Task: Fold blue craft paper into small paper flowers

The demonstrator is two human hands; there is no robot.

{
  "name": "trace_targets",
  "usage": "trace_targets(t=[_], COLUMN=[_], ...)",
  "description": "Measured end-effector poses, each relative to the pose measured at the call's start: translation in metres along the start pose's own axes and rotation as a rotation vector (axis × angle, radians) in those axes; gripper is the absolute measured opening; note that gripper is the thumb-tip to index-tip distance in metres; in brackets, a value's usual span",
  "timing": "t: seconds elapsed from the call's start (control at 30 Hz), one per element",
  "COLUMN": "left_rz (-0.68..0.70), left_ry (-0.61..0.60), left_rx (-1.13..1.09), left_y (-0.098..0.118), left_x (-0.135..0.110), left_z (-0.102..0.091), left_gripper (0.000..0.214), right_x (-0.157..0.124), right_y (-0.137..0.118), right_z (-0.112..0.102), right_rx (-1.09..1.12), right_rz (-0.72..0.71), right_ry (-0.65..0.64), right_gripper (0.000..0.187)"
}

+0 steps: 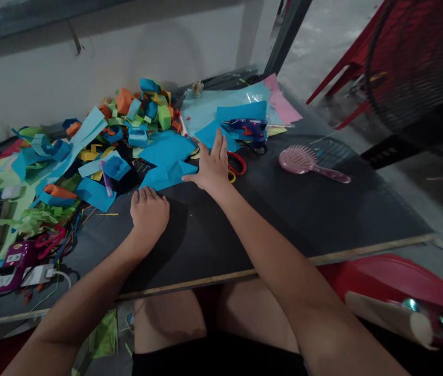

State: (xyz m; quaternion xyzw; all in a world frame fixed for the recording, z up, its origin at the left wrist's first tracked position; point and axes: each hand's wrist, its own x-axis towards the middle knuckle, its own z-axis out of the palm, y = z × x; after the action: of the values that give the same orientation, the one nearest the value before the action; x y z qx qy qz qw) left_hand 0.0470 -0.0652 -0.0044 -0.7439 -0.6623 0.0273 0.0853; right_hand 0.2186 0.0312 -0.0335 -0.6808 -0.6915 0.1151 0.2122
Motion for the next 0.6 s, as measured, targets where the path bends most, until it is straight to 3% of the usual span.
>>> trace_targets(t=[0.1, 0.23, 0.43, 0.5, 0.6], left_rz=[0.099, 0.157, 0.192, 0.213, 0.232], left_ry=[0.058, 0.027, 0.065, 0.088, 0.082], left_rx=[-0.097, -0.155, -0.165, -0.184, -0.260], left_y=[0.001, 0.002, -0.006, -0.012, -0.023], left_x=[0.001, 0.005, 0.013, 0.018, 0.026], left_z=[0.003, 0.006, 0.007, 0.007, 0.009], left_gripper=[0.046, 0.049, 0.041, 0.037, 0.033], right_x=[-0.001, -0.002, 0.008, 0.013, 0.016], right_y=[-0.003, -0.005, 0.004, 0.009, 0.015], right_z=[-0.002, -0.004, -0.015, -0.019, -0.022], right_rx=[0.011, 0.059, 0.255, 0.353, 0.412], right_rz=[-0.019, -0.092, -0.434, -0.420, -0.342], right_ry=[-0.019, -0.030, -0.083, -0.042, 0.037], right_gripper=[0.110, 0.091, 0.042, 0.029, 0.028])
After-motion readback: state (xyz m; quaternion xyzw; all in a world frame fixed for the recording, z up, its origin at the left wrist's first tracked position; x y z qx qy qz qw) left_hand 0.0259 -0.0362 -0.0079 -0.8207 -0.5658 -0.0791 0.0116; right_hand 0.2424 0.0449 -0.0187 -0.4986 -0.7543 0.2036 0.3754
